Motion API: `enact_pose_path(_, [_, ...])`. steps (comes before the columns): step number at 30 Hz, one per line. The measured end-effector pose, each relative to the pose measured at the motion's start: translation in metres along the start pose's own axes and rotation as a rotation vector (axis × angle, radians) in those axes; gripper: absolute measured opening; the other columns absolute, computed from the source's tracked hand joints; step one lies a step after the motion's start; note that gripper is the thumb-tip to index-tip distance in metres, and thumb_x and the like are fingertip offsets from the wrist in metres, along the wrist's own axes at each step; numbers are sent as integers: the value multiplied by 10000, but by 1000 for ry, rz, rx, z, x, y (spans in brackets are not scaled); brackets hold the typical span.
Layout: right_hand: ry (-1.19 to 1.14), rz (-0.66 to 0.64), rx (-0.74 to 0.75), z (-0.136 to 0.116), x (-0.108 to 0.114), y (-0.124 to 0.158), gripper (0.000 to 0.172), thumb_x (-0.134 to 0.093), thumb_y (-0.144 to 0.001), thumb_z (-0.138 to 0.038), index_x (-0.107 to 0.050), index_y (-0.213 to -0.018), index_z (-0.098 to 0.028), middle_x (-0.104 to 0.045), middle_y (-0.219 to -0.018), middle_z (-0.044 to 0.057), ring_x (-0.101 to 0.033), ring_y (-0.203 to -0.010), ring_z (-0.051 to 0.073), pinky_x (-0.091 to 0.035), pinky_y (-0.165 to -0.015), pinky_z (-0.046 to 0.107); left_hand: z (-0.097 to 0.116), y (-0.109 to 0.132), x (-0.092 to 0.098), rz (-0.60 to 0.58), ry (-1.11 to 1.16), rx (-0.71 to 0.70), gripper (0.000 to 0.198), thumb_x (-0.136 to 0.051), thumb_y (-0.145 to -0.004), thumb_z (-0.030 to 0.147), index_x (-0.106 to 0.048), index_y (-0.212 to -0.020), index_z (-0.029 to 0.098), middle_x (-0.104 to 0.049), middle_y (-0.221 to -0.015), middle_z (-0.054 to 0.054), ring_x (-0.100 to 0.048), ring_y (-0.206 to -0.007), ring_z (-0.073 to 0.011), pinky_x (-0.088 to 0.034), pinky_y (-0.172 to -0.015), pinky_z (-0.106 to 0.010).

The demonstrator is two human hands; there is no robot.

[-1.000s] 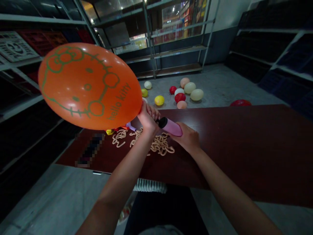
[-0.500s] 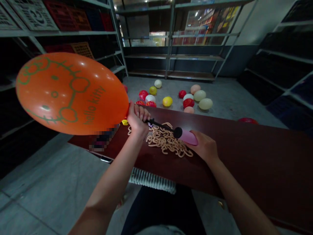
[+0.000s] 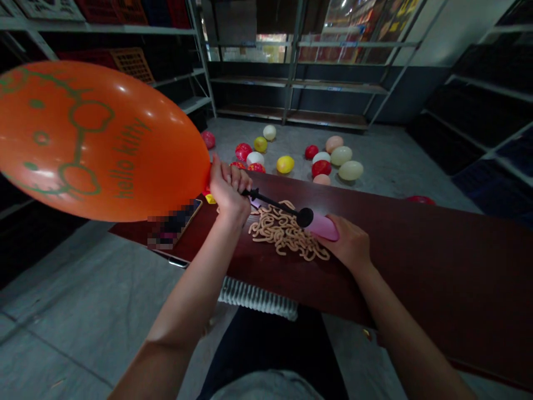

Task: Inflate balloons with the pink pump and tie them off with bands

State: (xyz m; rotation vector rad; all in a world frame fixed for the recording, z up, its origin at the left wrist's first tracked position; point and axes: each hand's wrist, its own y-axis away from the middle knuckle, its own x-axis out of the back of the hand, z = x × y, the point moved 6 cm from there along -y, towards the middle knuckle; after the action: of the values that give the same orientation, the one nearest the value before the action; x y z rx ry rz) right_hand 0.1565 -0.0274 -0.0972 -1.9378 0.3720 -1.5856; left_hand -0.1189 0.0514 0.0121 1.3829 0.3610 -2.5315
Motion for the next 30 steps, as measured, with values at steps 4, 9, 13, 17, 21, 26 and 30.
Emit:
enact_pose_path(4, [-52,79,-126,9,6,1,457,-637,-826,-581,-659,-1081,-203,-749,-941,88,-703,-794,254,-481,-697,334,-9,6,-47,-64,-47,-40,571,-385,-1053,381,-214,-534,213,-157,-416,60,-152,-341,-81,-162,-388,-273])
enact_pose_path(9, [-97,144,-255,17,12,2,434,-669,-799,-557,-654,-1068,-217,-744,-865,70,-696,-738,245,-457,-639,314,-55,14,-83,-152,-121,-12,544,-393,-1053,352,-238,-549,219,-183,-407,61,-175,-335,-82,-159,-387,-276])
enact_pose_path(13, [-128,136,-357,21,12,3,439,-658,-800,-566,-654,-1075,-224,-743,-864,73,-691,-741,252,-438,-618,316,-110,30,-86,-192,-145,50,547,-439,-1029,337,-255,-528,217,-209,-403,63,-216,-317,-84,-188,-361,-270])
enact_pose_path(17, [-136,134,-422,25,14,3,437,-681,-794,-551,-657,-1071,-215,-744,-882,70,-693,-771,261,-434,-620,325,-152,47,-78,-151,-187,139,585,-515,-988,435,-250,-518,209,-215,-391,75,-236,-300,-72,-195,-344,-245])
enact_pose_path(21, [-139,132,-397,25,16,2,387,-678,-819,-515,-656,-1063,-215,-749,-921,64,-701,-795,253,-435,-628,319,-161,47,-71,-128,-209,161,584,-521,-980,463,-259,-528,203,-231,-383,80,-245,-293,-64,-197,-341,-229])
enact_pose_path(26, [-140,102,-281,16,11,-2,412,-674,-836,-536,-646,-1093,-216,-753,-931,64,-708,-799,245,-440,-620,308,-142,33,-63,-154,-159,183,567,-460,-1018,372,-269,-511,204,-227,-372,69,-231,-285,-80,-204,-332,-244])
enact_pose_path(30, [-109,68,-198,9,6,-2,432,-676,-833,-545,-643,-1113,-218,-755,-954,61,-716,-806,244,-454,-625,308,-111,19,-54,-144,-135,182,586,-469,-1016,397,-266,-503,199,-228,-379,67,-229,-296,-78,-222,-346,-242])
